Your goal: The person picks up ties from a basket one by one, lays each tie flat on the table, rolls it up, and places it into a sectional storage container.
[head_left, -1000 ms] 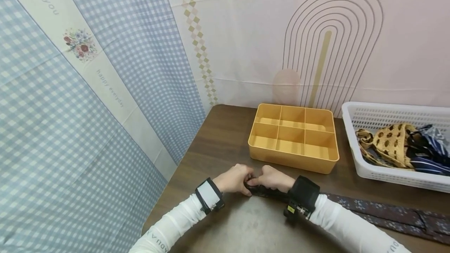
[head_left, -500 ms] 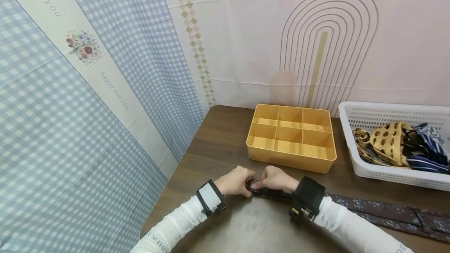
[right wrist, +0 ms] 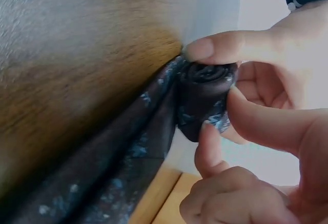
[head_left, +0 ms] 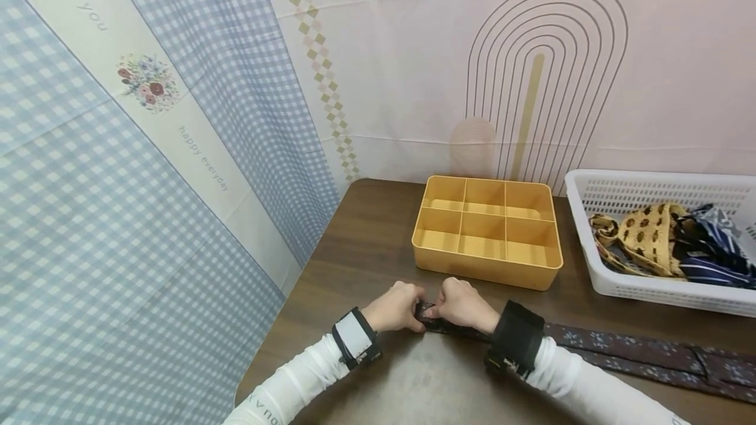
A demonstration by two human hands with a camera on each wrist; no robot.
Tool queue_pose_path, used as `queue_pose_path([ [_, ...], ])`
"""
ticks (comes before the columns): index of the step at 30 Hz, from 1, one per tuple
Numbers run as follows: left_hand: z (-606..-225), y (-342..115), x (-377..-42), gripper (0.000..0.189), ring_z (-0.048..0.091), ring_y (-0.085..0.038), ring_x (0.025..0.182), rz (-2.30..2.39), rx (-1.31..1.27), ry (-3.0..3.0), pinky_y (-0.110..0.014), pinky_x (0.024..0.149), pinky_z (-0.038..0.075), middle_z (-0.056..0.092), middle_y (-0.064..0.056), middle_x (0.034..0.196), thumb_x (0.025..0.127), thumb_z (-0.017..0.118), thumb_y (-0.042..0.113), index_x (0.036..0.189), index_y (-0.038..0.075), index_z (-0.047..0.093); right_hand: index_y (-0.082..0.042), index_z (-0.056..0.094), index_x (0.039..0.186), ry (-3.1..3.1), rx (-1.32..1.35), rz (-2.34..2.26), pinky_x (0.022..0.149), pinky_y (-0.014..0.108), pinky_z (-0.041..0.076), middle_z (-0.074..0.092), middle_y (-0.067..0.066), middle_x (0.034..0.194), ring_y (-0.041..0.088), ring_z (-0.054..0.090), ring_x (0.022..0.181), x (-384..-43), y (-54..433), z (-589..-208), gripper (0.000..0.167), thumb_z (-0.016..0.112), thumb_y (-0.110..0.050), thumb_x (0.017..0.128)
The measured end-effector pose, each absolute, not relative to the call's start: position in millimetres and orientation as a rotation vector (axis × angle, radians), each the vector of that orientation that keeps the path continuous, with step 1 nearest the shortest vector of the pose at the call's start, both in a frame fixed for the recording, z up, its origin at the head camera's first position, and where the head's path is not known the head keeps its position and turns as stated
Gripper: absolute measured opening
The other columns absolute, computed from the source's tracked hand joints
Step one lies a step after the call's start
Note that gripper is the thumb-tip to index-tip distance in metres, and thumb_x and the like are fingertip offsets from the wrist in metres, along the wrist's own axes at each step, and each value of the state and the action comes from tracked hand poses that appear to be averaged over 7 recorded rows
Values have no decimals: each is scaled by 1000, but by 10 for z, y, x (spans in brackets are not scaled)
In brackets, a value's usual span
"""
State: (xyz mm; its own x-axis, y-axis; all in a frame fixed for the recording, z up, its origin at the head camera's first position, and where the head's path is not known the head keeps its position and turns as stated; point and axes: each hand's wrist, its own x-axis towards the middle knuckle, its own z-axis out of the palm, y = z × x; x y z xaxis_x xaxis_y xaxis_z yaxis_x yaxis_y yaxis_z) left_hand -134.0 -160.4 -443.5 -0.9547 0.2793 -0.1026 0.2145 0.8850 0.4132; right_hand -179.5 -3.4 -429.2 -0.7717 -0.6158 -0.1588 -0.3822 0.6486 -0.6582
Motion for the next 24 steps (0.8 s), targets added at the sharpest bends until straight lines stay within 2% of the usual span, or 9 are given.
queue_pose_path([
  [10, -4396, -1484, -1333, 24, 45, -4, 55, 498, 347, 2981, -16, 49, 38, 61, 4, 65, 58, 87, 9, 71, 9, 66, -18, 36, 45, 2471, -815, -865, 43, 20, 20, 25, -12, 44, 6, 26, 41, -1742, -26, -4222, 48, 72, -22, 77],
  [20, -4342, -1401, -1325, 27, 42, -4, 54, 501, 341, 2984, -17, 47, 36, 51, 7, 63, 57, 85, 3, 64, 10, 60, -17, 35, 45, 2535, -793, -888, 44, 21, 18, 22, -12, 44, 5, 22, 41, -1717, -11, -4248, 53, 73, -31, 79],
  [24, -4307, -1390, -1334, 23, 42, -4, 54, 509, 366, 2980, -16, 48, 37, 51, 7, 62, 59, 83, 1, 69, 9, 64, -16, 34, 46, 2524, -767, -895, 44, 20, 17, 21, -11, 45, 5, 20, 42, -1749, -5, -4288, 55, 74, -33, 80],
])
